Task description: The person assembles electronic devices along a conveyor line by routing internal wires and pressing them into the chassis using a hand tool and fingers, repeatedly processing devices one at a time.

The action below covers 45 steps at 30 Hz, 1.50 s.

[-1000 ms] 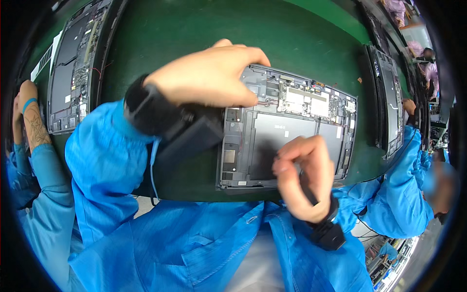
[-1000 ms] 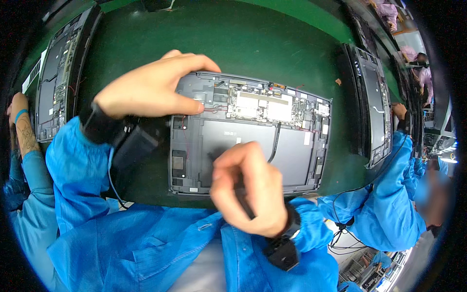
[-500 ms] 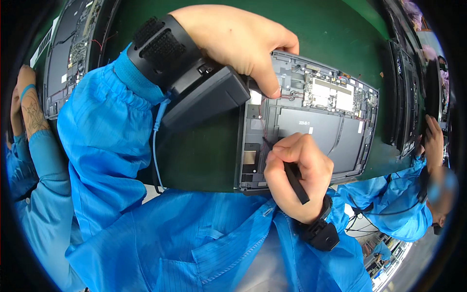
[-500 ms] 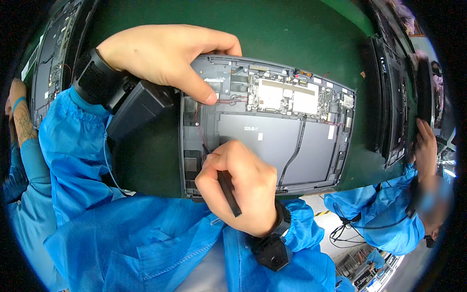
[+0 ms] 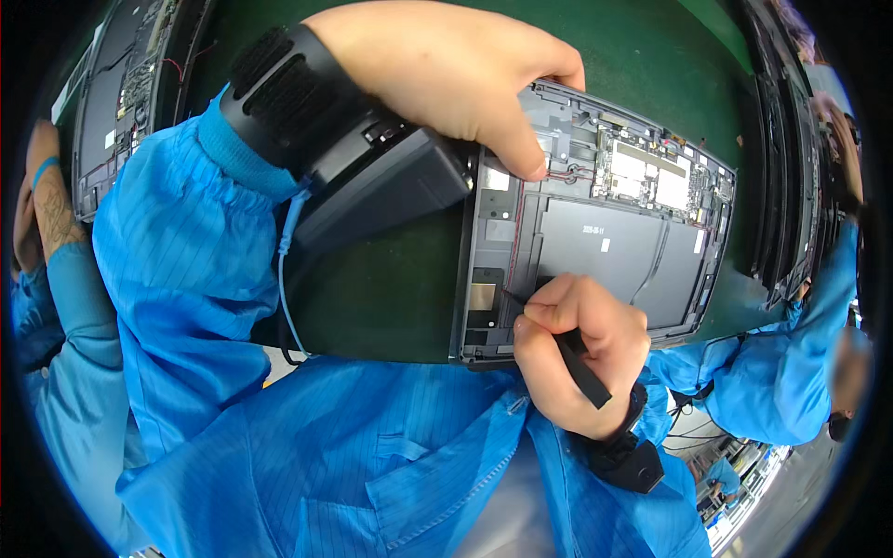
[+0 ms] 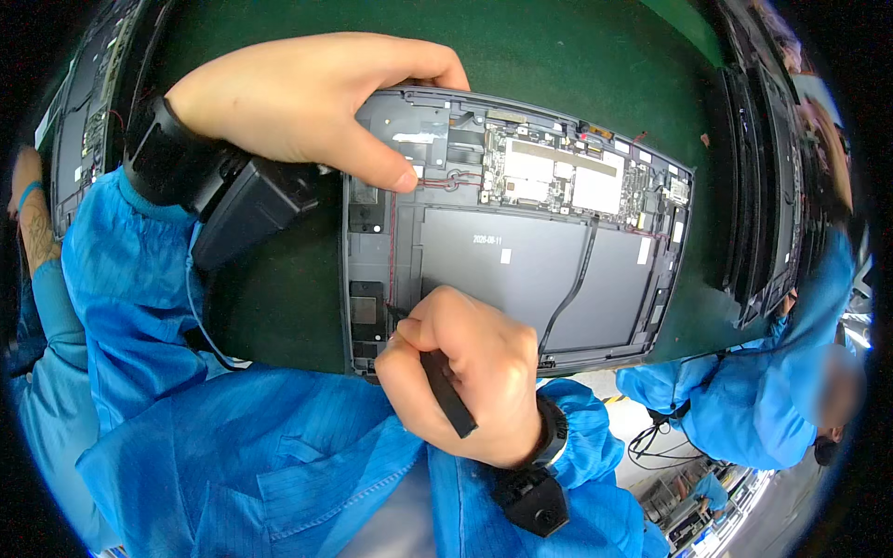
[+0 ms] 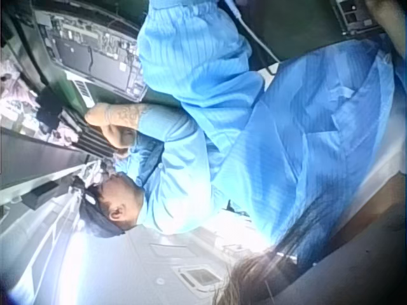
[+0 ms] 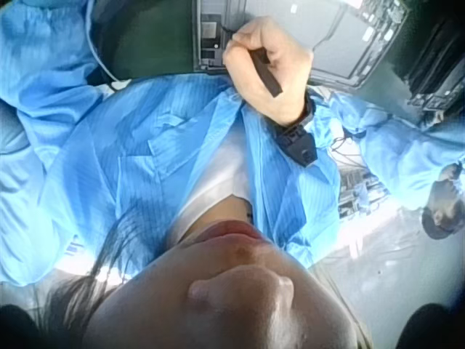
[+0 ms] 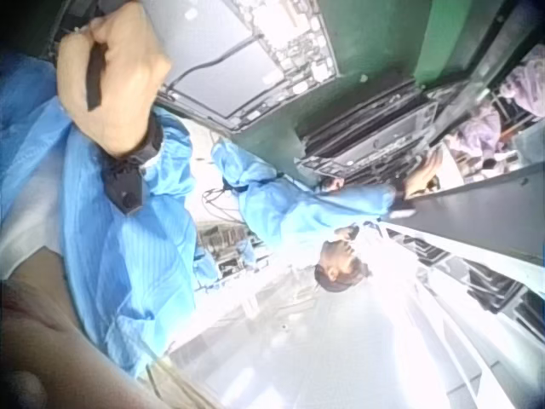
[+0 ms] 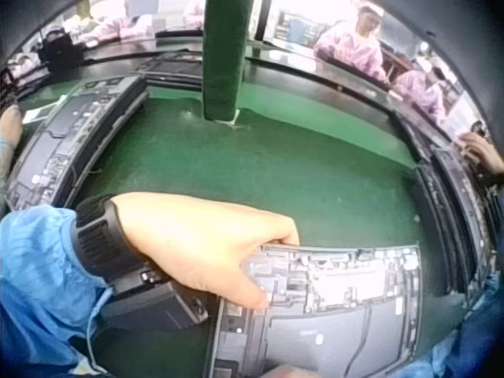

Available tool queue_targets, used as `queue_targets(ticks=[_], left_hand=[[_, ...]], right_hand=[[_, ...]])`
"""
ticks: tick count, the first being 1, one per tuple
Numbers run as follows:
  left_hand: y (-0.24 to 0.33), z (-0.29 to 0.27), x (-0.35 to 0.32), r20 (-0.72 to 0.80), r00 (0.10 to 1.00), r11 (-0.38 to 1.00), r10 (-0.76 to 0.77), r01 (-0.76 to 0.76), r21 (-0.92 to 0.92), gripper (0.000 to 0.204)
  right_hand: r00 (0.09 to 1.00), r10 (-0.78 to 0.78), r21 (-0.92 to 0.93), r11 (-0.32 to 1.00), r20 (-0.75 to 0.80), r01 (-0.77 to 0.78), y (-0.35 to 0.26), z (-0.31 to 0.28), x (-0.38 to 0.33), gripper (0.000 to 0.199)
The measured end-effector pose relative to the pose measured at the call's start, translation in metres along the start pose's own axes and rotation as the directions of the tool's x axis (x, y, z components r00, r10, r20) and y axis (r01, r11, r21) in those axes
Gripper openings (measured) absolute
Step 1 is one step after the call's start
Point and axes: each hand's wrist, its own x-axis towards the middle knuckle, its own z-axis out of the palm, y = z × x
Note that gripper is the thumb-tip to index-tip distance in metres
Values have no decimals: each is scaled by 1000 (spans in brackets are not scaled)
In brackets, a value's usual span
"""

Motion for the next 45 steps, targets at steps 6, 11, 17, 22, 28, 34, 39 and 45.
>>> queue_targets(ticks=[6,11,17,22,28,34,39,45], left_hand=[[-9,7,-7,-63,995,996,73,-76,-42,45],[-4,7,-7,-80,996,999,33,-34,-10,45],[-7,8,-9,-98,991,996,88,-87,15,45],[-5,8,-9,-70,996,997,51,-55,-57,45],[-5,5,-2,-7,999,998,-50,50,43,46],[-6,2,-5,-23,999,999,-38,38,27,48],[-10,1,-3,-59,997,998,51,-49,36,51],[-6,10,-16,-194,980,997,43,-30,69,56]], right_hand=[[999,10,244,970,31,-17,5,-9,26,10],[997,66,156,986,-34,-60,6,-1,40,10],[993,65,168,985,-97,-48,5,5,40,9],[997,66,56,996,-45,-63,1,2,39,10],[987,132,-83,987,-96,-140,-7,1,17,21],[994,66,-114,992,88,-56,-8,-11,-3,15],[853,-485,-309,795,194,522,29,-59,-24,28],[968,-229,-693,681,107,238,59,-86,-49,47]])
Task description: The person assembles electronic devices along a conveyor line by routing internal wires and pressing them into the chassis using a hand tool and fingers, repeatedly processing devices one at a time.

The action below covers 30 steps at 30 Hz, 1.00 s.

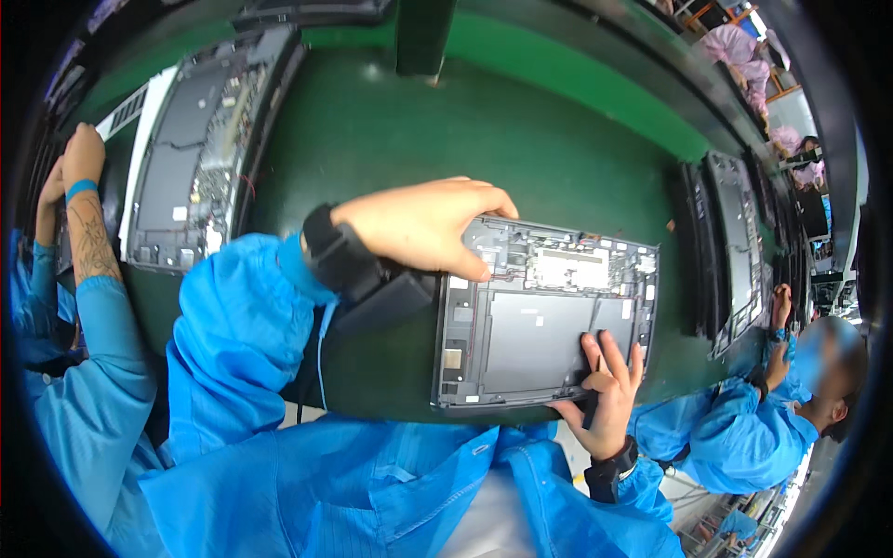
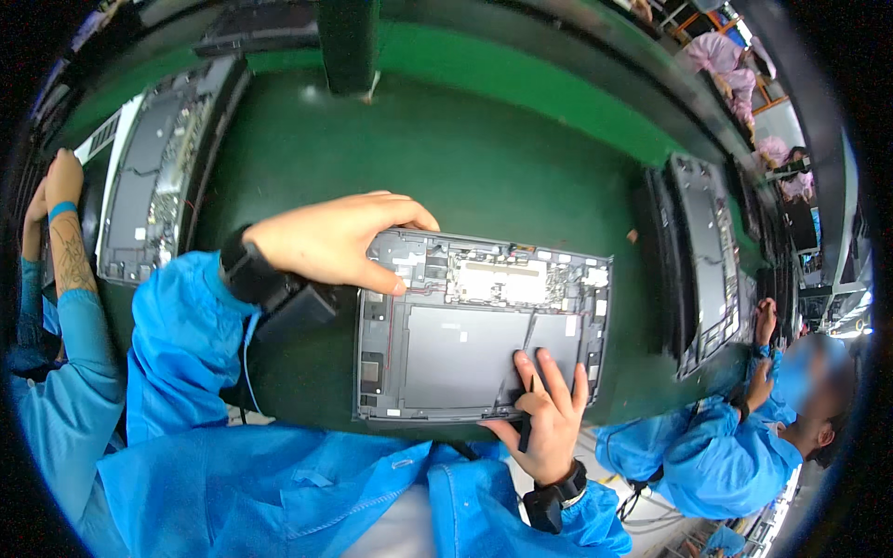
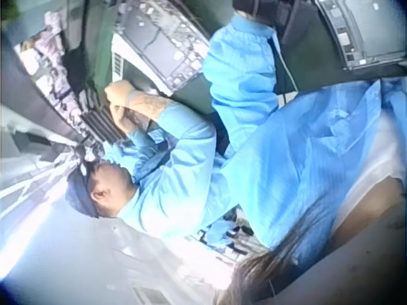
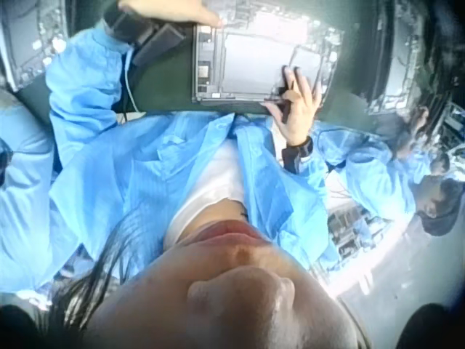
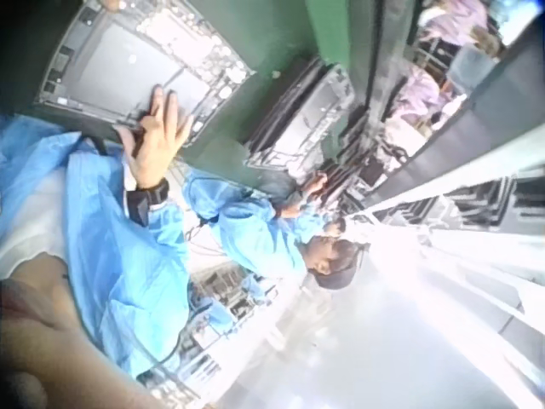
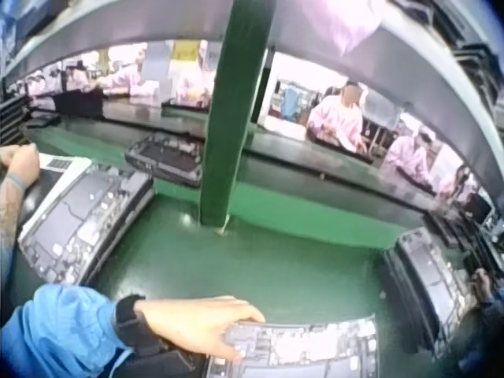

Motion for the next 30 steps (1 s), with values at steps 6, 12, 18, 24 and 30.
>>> queue_targets(ticks=[6,12,18,24,30], left_hand=[[38,-17,-20,-689,714,946,123,124,298,45],[78,-7,-17,-622,773,946,123,97,309,37],[102,-81,105,-502,837,975,218,-213,68,25],[66,-19,268,-306,952,952,-6,-88,-294,47],[49,83,372,-409,909,971,77,-162,-177,40]], right_hand=[[960,-63,-119,992,-272,31,40,24,122,52],[875,-249,-64,967,-414,245,126,50,316,65],[698,63,293,932,-713,215,108,23,311,42],[501,196,117,976,-843,-186,88,-63,126,18],[351,571,389,793,-742,-468,136,-67,18,15]])
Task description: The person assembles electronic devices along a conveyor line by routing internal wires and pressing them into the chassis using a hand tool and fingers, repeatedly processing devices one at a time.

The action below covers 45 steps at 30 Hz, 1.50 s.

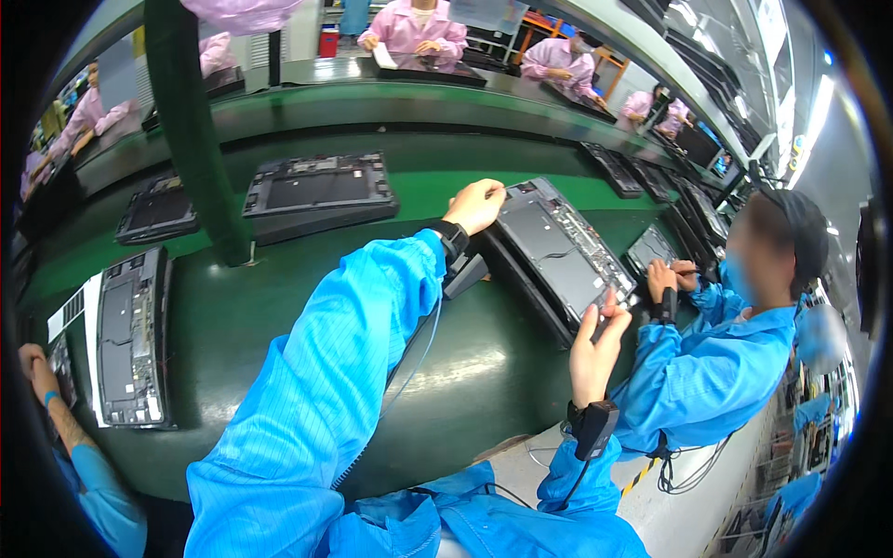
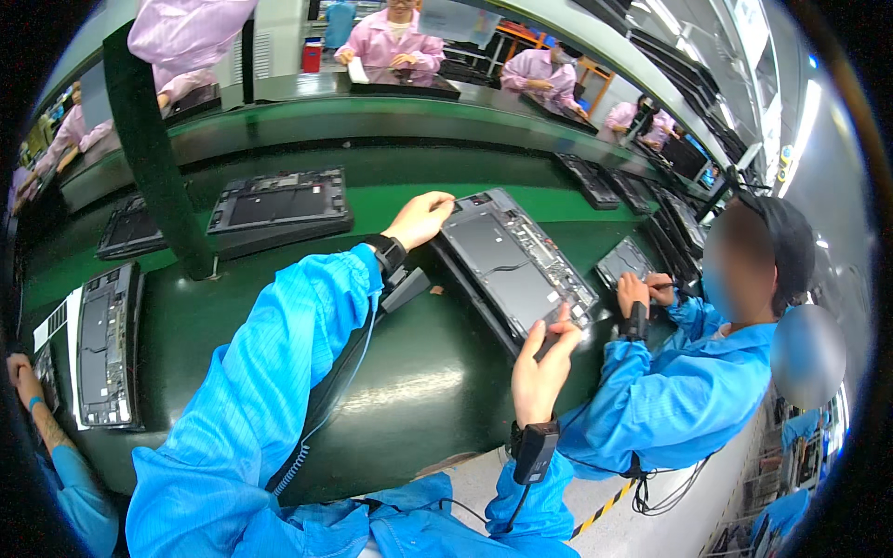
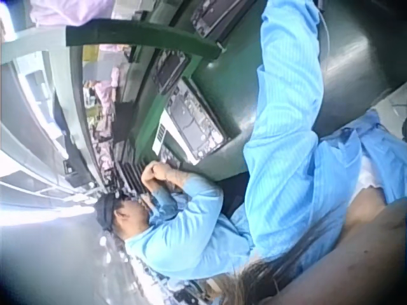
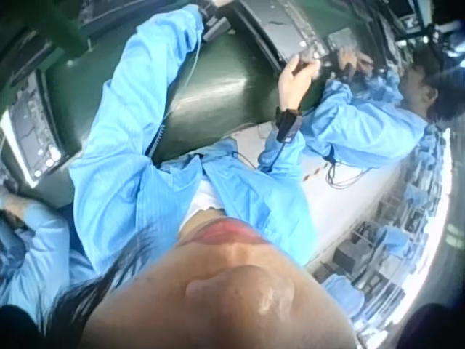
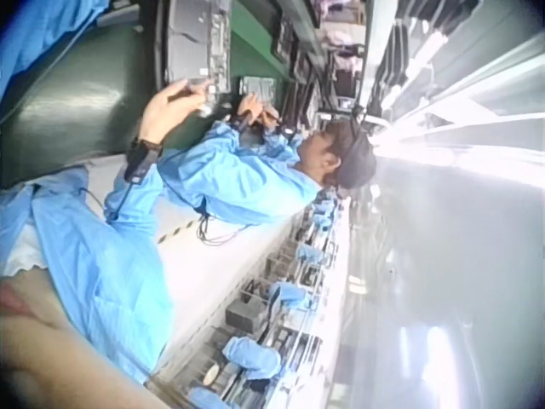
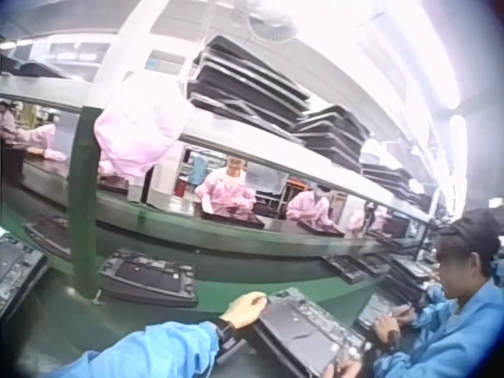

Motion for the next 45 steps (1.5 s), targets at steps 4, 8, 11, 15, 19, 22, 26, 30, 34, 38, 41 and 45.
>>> queue_targets(ticks=[4,8,11,15,19,22,26,30,34,38,41,45], left_hand=[[18,-12,-17,-39,999,999,28,-27,18,37],[63,-60,-83,-163,983,985,80,-104,-139,35],[65,-100,-151,-341,922,975,186,-216,-51,34],[88,-150,-269,-451,889,987,79,-6,161,34],[65,-160,-352,-524,851,962,-36,171,211,39],[38,-179,-339,-548,836,938,-36,218,270,41],[4,-206,-275,-633,763,943,-134,295,155,55],[-14,-209,-243,-685,714,927,-145,340,159,57],[11,-203,-277,-661,740,944,-127,296,149,57],[57,-175,-350,-506,847,951,-166,273,145,59],[91,-147,-400,-363,895,955,-259,293,41,64],[109,-146,-431,-199,881,903,-430,415,-114,46]], right_hand=[[999,-21,96,995,-39,25,-7,4,-3,11],[982,-92,278,951,-164,135,-27,9,-18,9],[988,-85,358,925,-130,126,-55,11,-47,14],[995,-74,489,872,64,34,-74,23,-84,14],[918,-247,604,797,310,10,-68,39,-113,13],[835,-339,577,816,433,32,-78,71,-87,12],[807,-417,661,749,418,44,-76,150,-36,9],[785,-444,629,772,432,90,-65,197,-7,11],[751,-457,672,740,477,24,-64,165,-24,12],[698,-414,609,792,585,-40,-59,88,-46,13],[713,-399,532,846,576,44,-47,39,-64,16],[676,-363,409,907,642,98,-17,3,-84,18]])
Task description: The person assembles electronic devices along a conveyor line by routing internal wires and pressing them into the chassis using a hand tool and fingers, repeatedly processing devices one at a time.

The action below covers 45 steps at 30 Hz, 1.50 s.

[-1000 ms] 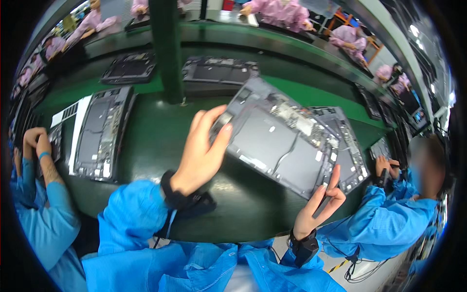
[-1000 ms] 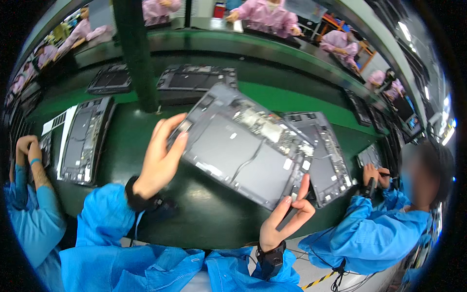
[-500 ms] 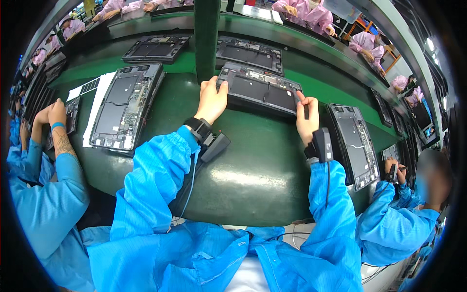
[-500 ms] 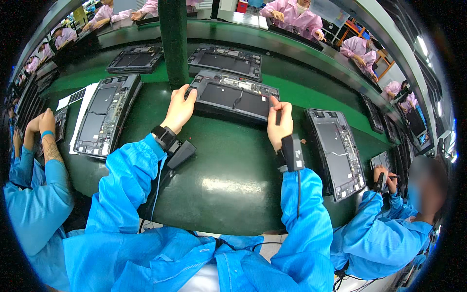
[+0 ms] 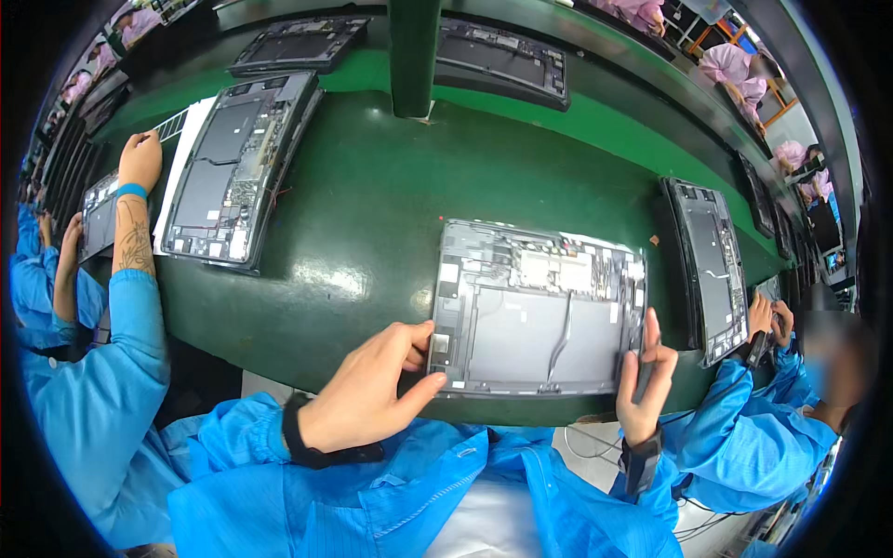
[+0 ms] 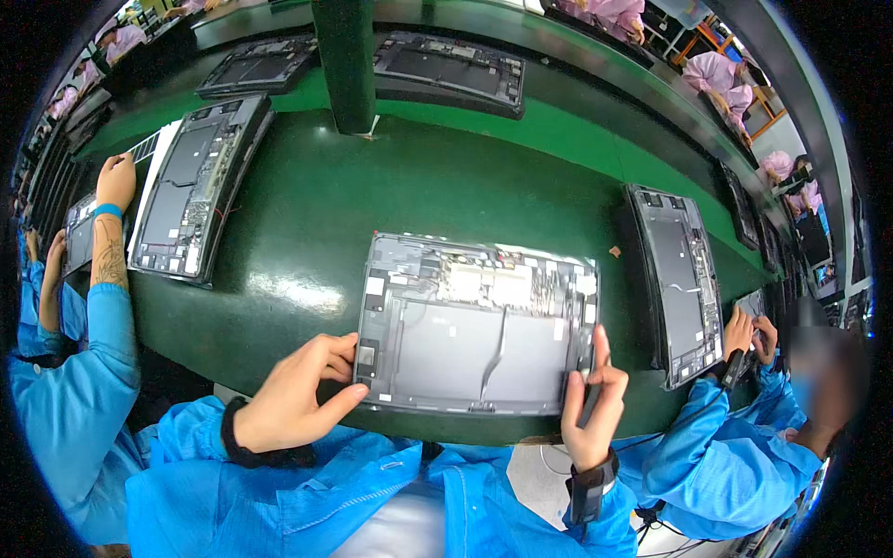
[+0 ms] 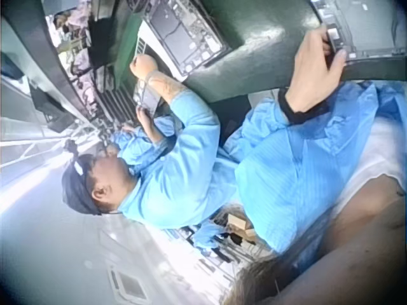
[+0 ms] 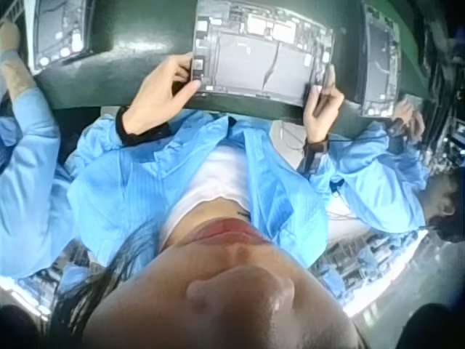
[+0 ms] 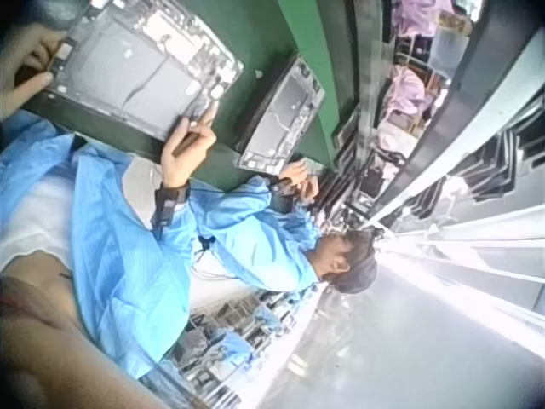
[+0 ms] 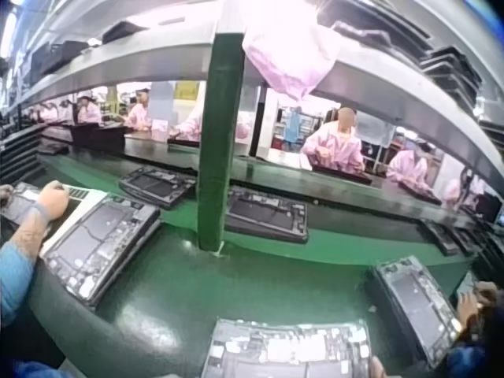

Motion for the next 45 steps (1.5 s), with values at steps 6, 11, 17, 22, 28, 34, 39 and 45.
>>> queue_targets(ticks=[6,11,17,22,28,34,39,45], left_hand=[[19,-36,82,140,879,658,456,-439,611,17],[-1,-12,121,253,811,627,527,-572,528,17],[-8,-1,131,310,758,617,574,-649,445,12],[-7,0,131,319,752,599,577,-655,459,15],[-15,-5,136,289,752,654,593,-659,371,17],[-16,-3,132,263,767,675,585,-640,367,18],[-17,-5,127,230,783,701,578,-621,352,16],[-22,-4,125,195,777,705,599,-627,330,16]], right_hand=[[956,-278,-81,959,-97,271,-31,-8,36,14],[890,-431,142,900,152,412,-59,33,70,23],[866,-444,216,891,231,399,-61,68,87,24],[807,-480,289,872,345,395,-51,76,92,23],[703,-555,232,830,446,508,-42,79,103,28],[598,-625,153,745,502,649,-43,85,102,28],[645,-586,140,784,491,605,-48,89,101,26],[517,-697,38,613,497,789,-60,97,103,27]])
